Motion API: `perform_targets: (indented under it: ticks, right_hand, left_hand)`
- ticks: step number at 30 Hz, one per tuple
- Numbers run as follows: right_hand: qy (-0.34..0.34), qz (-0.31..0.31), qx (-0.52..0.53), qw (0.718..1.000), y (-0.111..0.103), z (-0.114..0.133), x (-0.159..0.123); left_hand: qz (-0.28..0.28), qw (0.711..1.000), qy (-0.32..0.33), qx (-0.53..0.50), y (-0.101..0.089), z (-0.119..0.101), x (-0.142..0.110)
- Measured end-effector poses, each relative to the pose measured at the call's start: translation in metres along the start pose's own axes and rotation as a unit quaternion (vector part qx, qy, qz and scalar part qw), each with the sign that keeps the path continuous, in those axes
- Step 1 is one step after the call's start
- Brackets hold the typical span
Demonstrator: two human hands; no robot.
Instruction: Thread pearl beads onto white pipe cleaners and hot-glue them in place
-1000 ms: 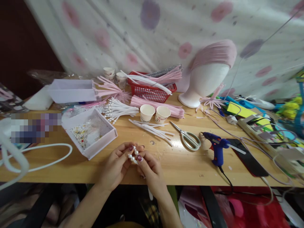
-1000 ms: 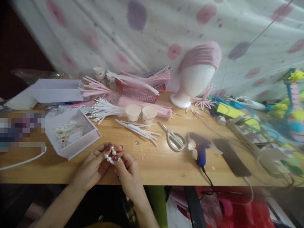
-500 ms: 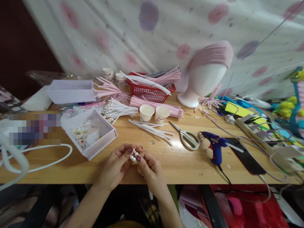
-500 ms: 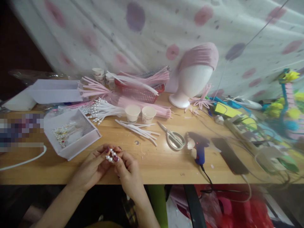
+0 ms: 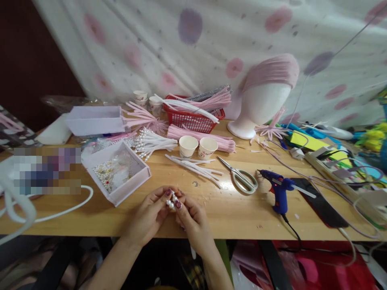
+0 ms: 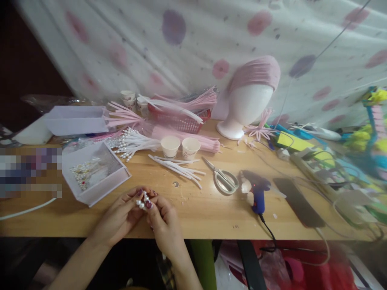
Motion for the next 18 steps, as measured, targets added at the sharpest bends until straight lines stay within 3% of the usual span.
perform_targets:
  ticks: [18]
  right_hand:
    - [-0.03, 0.02, -0.022, 0.999, 0.0005, -0.0008, -0.0069]
  left_hand:
    - [0.022, 0.999, 0.031, -0.027, -0.0014, 0.0002, -0.0014]
Point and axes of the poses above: each hand's wrist, its own x-axis towards the middle knuckle, its own y-axis out of the palm, z = x × y, the point moved 6 cm from there along x, towards the middle knuckle, and after that the axes turned 12 degrees about -x, right-handed, at the moved point
